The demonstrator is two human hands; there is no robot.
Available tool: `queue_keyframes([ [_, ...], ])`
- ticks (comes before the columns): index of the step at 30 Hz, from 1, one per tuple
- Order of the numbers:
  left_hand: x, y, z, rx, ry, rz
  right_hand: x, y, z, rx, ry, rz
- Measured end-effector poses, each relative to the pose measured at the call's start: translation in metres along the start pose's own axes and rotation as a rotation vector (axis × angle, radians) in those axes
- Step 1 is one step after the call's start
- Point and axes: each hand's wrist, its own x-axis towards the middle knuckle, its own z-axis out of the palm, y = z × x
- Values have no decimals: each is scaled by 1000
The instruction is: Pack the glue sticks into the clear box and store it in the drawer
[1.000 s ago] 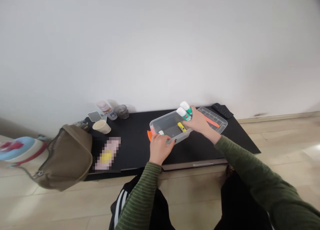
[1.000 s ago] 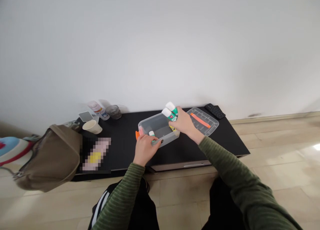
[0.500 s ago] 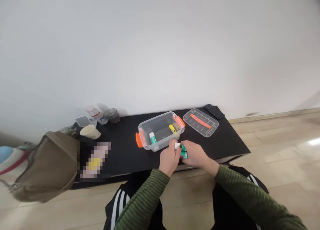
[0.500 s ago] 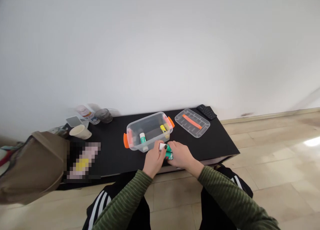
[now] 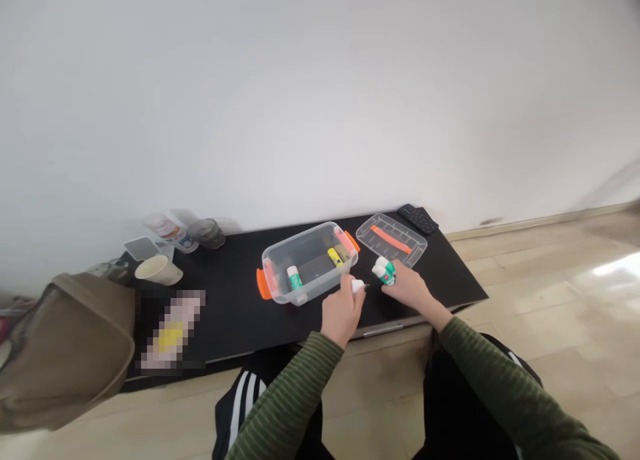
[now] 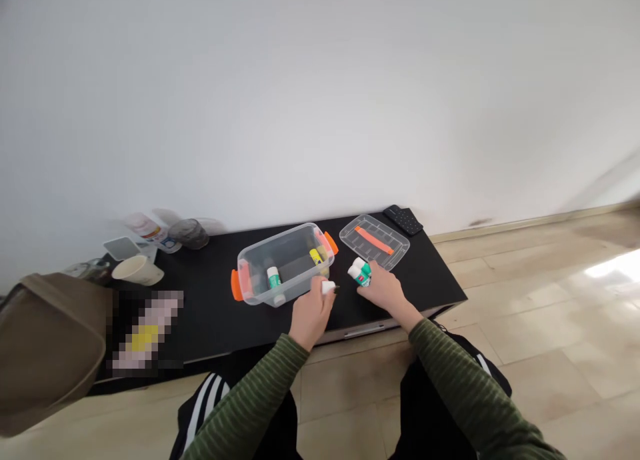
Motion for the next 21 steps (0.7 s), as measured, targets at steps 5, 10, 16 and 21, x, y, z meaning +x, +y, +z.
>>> queue_keyframes([
  [5, 25, 6, 34, 360, -176, 92, 20, 2, 13, 35, -124, 220],
  [10, 44, 10, 58, 440, -186, 86, 29, -6, 25, 16, -125, 221],
  [16, 59, 12, 67, 399, -78, 77, 33, -6, 27, -40, -62, 157],
  [21, 62, 9, 69, 336, 18, 168, 35, -1, 24, -149, -15, 85],
])
